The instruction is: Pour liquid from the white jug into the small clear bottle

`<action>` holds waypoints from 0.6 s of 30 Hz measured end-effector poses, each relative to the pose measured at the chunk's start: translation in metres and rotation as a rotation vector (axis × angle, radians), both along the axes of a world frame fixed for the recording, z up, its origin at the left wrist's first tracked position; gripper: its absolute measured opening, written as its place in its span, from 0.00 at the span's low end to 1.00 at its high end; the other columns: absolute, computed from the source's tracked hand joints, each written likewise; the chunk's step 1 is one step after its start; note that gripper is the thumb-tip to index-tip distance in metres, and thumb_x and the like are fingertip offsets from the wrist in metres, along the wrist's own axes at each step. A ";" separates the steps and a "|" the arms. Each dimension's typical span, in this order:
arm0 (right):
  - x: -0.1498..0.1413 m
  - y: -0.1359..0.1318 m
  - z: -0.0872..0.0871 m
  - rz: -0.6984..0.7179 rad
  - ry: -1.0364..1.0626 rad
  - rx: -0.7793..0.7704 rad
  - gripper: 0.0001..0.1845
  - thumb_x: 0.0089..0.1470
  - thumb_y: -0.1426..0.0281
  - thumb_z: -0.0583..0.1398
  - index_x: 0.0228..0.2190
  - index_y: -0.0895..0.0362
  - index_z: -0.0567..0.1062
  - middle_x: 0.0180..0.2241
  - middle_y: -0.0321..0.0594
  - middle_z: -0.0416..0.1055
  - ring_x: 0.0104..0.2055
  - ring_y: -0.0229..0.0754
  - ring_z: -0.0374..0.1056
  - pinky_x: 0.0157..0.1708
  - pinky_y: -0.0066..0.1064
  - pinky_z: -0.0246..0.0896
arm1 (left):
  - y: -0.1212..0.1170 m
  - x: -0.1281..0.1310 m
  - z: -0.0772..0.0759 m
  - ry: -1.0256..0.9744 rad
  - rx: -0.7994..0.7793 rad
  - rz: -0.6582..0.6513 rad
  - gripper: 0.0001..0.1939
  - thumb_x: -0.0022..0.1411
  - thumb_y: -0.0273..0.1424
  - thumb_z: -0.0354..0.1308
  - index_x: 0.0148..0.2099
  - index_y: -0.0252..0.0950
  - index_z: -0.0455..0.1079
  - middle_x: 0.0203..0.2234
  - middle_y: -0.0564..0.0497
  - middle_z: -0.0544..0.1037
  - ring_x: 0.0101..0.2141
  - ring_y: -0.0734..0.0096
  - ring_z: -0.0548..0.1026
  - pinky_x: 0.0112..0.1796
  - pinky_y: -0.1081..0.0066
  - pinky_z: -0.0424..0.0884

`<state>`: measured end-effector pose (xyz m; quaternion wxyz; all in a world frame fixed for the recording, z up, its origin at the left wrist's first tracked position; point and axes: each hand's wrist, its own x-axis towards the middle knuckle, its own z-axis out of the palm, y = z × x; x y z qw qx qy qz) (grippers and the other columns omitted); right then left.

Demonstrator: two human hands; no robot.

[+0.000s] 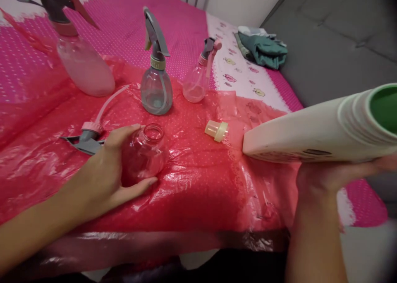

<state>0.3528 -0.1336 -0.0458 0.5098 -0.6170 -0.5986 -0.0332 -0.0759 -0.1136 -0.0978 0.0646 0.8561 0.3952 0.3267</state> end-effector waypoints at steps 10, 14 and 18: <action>-0.015 -0.001 0.000 -0.028 0.181 0.196 0.47 0.66 0.38 0.37 0.73 0.53 0.55 0.66 0.47 0.58 0.72 0.60 0.54 0.63 0.63 0.64 | -0.003 -0.001 0.002 0.004 -0.019 0.019 0.45 0.64 0.48 0.66 0.72 0.32 0.52 0.59 0.37 0.72 0.52 0.51 0.79 0.55 0.54 0.78; -0.023 0.000 -0.003 -0.031 0.194 0.208 0.45 0.68 0.39 0.36 0.71 0.51 0.59 0.65 0.45 0.59 0.72 0.59 0.54 0.65 0.61 0.63 | -0.002 -0.001 0.001 0.012 -0.051 0.010 0.45 0.64 0.47 0.66 0.74 0.35 0.50 0.60 0.39 0.72 0.54 0.51 0.78 0.58 0.53 0.76; -0.025 -0.001 -0.002 -0.013 0.245 0.191 0.44 0.66 0.37 0.38 0.66 0.51 0.67 0.60 0.45 0.65 0.67 0.59 0.60 0.63 0.61 0.64 | -0.002 0.000 0.002 -0.022 -0.041 -0.005 0.45 0.65 0.47 0.65 0.75 0.39 0.48 0.61 0.40 0.71 0.55 0.50 0.77 0.57 0.51 0.77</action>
